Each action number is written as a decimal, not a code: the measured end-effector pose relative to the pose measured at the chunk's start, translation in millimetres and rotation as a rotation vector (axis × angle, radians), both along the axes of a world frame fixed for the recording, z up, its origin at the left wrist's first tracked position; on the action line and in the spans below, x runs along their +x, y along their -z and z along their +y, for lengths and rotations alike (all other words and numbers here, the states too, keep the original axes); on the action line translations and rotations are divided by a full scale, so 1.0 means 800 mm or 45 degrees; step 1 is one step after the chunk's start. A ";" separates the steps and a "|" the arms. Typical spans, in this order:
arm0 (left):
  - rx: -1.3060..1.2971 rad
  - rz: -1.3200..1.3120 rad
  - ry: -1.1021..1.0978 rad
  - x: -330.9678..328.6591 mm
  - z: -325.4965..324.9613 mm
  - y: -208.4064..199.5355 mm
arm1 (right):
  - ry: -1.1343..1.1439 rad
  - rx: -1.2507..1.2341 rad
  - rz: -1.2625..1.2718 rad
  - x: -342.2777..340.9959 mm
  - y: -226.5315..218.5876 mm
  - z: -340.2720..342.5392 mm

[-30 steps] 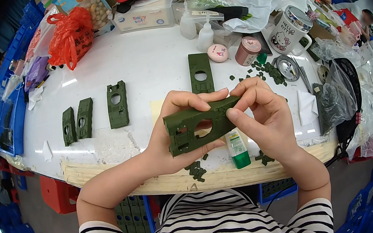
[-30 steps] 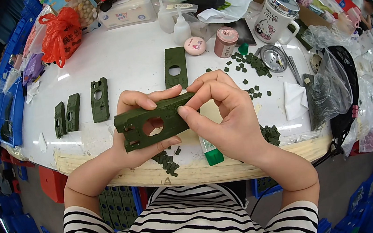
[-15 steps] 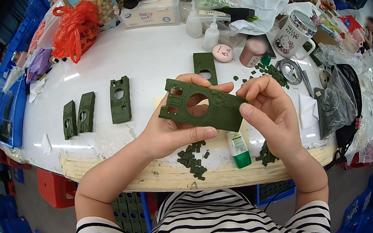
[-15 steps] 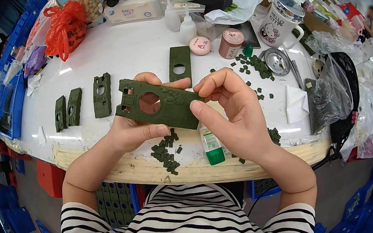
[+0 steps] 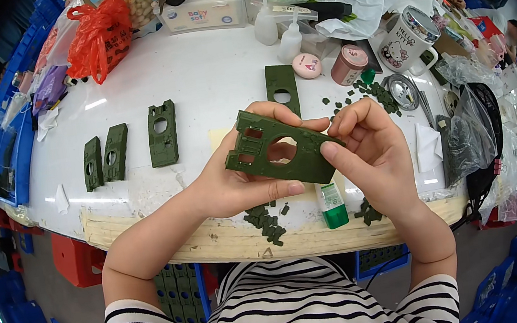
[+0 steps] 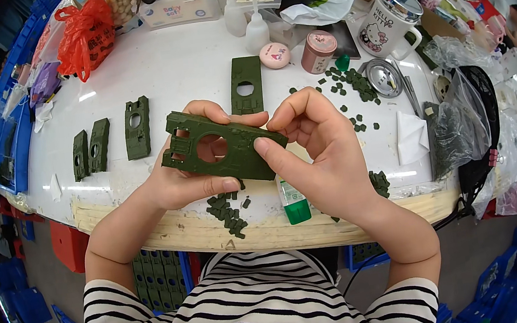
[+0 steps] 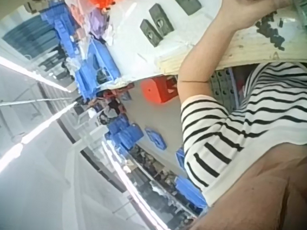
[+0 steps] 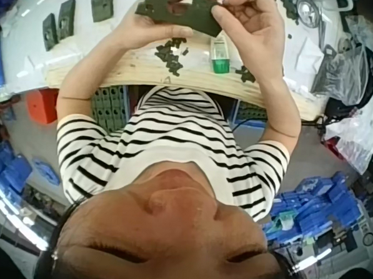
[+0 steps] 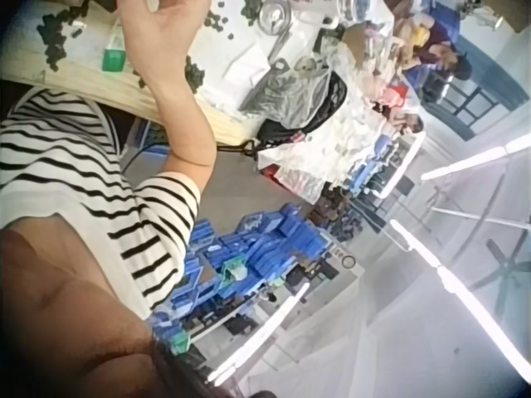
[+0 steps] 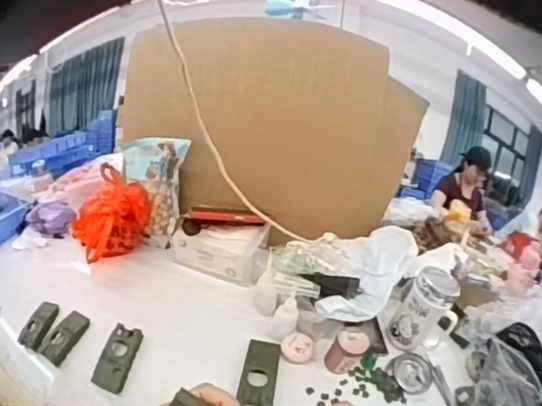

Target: Applying glue and attaching small parts to plastic toy tank models at a workbench.

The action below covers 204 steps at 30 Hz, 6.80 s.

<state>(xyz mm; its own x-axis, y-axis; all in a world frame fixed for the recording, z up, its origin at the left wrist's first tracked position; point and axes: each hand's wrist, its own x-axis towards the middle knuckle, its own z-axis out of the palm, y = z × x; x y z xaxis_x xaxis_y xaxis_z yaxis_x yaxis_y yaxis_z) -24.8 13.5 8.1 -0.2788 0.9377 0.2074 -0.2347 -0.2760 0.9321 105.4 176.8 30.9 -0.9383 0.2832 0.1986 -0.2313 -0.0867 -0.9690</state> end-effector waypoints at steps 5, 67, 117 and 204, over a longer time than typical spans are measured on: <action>0.027 0.012 0.025 -0.001 0.001 0.000 | -0.001 -0.003 0.007 0.001 0.000 0.000; 0.129 -0.065 -0.201 -0.021 -0.004 -0.010 | 0.155 0.641 0.199 0.015 -0.039 0.013; -0.229 -0.204 0.279 0.038 -0.005 0.003 | 0.058 0.572 -0.041 0.004 -0.010 -0.016; -0.065 -0.153 -0.232 0.019 -0.006 -0.016 | -0.002 1.240 -0.321 0.052 -0.035 0.069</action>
